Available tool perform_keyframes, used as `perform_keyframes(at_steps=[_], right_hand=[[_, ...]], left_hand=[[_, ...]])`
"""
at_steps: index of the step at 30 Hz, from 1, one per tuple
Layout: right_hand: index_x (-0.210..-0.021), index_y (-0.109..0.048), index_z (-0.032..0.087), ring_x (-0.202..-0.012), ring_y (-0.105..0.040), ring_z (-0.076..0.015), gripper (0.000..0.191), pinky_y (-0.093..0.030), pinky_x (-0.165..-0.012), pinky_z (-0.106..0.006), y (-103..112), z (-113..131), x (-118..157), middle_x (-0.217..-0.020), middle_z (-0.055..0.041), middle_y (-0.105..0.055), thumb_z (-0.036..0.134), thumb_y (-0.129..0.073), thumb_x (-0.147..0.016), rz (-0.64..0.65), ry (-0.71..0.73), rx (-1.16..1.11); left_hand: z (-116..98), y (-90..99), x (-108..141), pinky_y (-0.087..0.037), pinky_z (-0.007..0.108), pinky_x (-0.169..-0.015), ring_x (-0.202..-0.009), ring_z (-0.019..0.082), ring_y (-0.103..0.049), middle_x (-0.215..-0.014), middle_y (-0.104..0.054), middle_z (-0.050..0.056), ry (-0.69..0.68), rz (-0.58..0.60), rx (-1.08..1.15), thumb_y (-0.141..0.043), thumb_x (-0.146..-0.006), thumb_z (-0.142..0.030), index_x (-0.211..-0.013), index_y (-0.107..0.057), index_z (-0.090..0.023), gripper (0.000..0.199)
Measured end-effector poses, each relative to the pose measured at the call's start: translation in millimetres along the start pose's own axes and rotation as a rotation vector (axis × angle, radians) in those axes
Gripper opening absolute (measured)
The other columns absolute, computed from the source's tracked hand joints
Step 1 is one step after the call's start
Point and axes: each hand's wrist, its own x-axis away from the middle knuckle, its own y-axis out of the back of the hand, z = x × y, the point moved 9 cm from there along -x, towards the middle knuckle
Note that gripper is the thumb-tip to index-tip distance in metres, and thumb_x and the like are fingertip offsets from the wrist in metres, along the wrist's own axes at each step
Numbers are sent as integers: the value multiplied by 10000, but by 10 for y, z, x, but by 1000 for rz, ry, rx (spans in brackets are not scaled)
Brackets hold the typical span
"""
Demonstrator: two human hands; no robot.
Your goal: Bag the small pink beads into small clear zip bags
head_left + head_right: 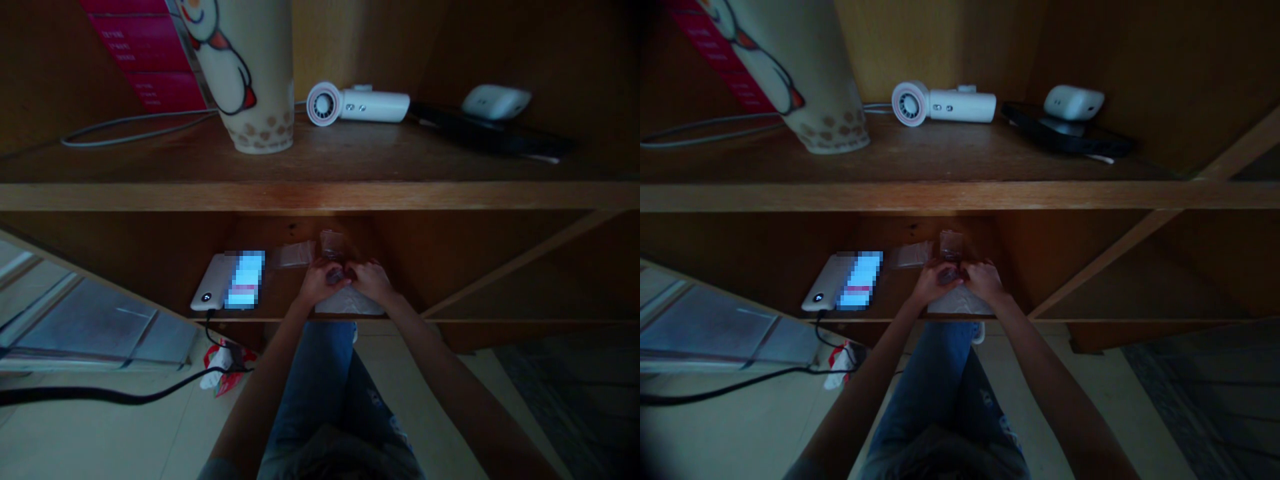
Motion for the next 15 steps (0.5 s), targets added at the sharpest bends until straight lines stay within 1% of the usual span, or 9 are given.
perform_keyframes(at_steps=[5, 9, 12, 15], right_hand=[[-875, -620, 242, -783, -625, -185, 136, -347, -822, -321, 18, -12, 12, -814, -25, -684, 263, -534, -772, 9, 10, -17], [-866, -617, 244, -748, -619, -167, 128, -370, -725, -273, 76, -34, 33, -796, -7, -678, 256, -520, -783, -3, 13, -99], [-854, -611, 230, -736, -608, -149, 109, -366, -660, -239, 90, -12, 48, -810, -1, -671, 250, -541, -774, -3, 80, -201], [-865, -610, 218, -741, -597, -135, 112, -364, -641, -223, 51, 3, 53, -840, -3, -667, 236, -554, -769, 12, 154, -304]], left_hand=[[8, -8, 5, -428, 349, -886, -906, 184, -583, -918, -649, 27, 2, 6, -6, -633, -713, -422, -895, -620, -222, 271], [9, -22, 6, -425, 354, -886, -911, 189, -582, -928, -653, 34, -13, 15, -6, -640, -703, -434, -895, -621, -216, 290], [13, -29, 5, -422, 351, -882, -910, 187, -582, -923, -654, 30, -17, 16, -17, -644, -698, -437, -897, -619, -217, 297], [-2, -29, 5, -423, 344, -871, -899, 180, -583, -917, -651, 32, -29, 14, -5, -645, -698, -439, -904, -618, -211, 308]])
